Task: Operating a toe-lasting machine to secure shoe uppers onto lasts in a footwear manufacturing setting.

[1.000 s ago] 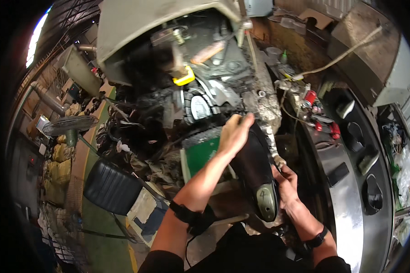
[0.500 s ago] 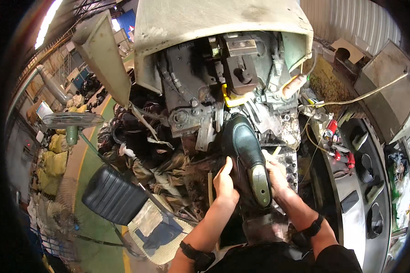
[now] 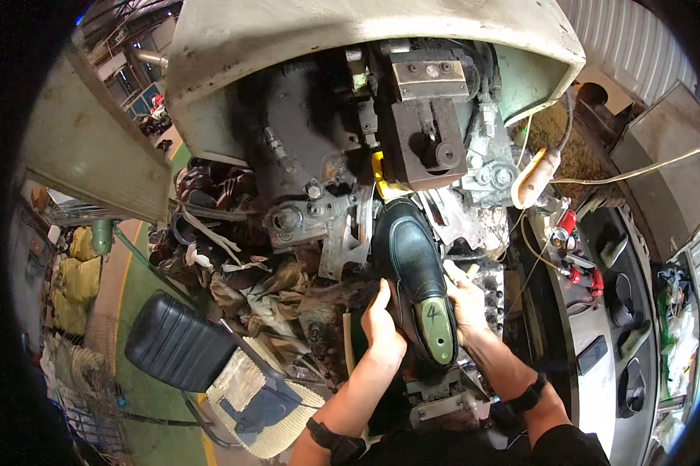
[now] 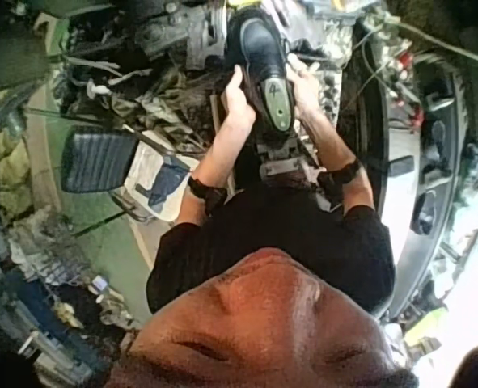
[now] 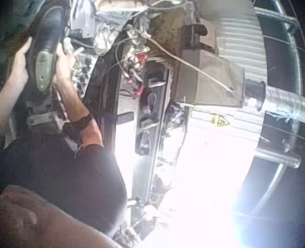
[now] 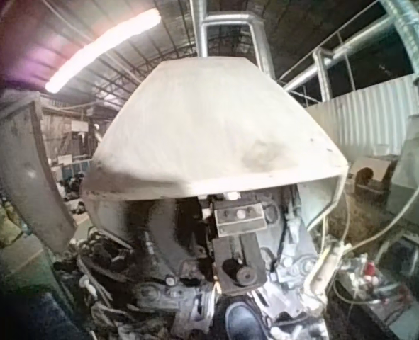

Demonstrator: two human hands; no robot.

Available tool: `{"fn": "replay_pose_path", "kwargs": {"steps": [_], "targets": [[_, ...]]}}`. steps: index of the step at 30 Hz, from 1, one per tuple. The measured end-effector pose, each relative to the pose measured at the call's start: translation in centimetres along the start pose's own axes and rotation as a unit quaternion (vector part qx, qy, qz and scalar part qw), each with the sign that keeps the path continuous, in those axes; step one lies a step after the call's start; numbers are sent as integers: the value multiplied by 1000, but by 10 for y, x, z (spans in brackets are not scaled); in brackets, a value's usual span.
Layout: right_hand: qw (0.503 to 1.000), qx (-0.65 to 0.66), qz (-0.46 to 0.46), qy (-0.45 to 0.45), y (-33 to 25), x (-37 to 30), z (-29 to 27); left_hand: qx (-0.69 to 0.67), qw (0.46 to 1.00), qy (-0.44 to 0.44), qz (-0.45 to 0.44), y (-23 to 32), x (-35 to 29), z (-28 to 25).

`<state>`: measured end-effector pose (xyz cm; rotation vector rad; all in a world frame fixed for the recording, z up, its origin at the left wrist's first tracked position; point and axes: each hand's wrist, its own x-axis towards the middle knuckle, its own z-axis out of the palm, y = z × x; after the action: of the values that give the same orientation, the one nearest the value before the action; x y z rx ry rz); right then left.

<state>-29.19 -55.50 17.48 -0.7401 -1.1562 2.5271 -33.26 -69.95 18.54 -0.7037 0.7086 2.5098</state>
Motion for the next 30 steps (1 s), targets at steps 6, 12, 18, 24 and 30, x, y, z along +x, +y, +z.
{"fn": "replay_pose_path", "kwargs": {"steps": [6,12,18,24,30], "targets": [[999,30,23,-8,2,-1,0,7,1000,15,-14,1,-5,4],[999,29,-16,2,12,8,-4,4,999,33,4,-3,1,6],[999,-21,-49,-5,28,23,-12,-8,998,56,35,-9,21,-1],[997,9,-77,-28,35,31,-11,27,983,78,164,-21,37,-11],[995,2,-98,14,33,30,-8,33,982,83,166,-19,37,-7]]}}
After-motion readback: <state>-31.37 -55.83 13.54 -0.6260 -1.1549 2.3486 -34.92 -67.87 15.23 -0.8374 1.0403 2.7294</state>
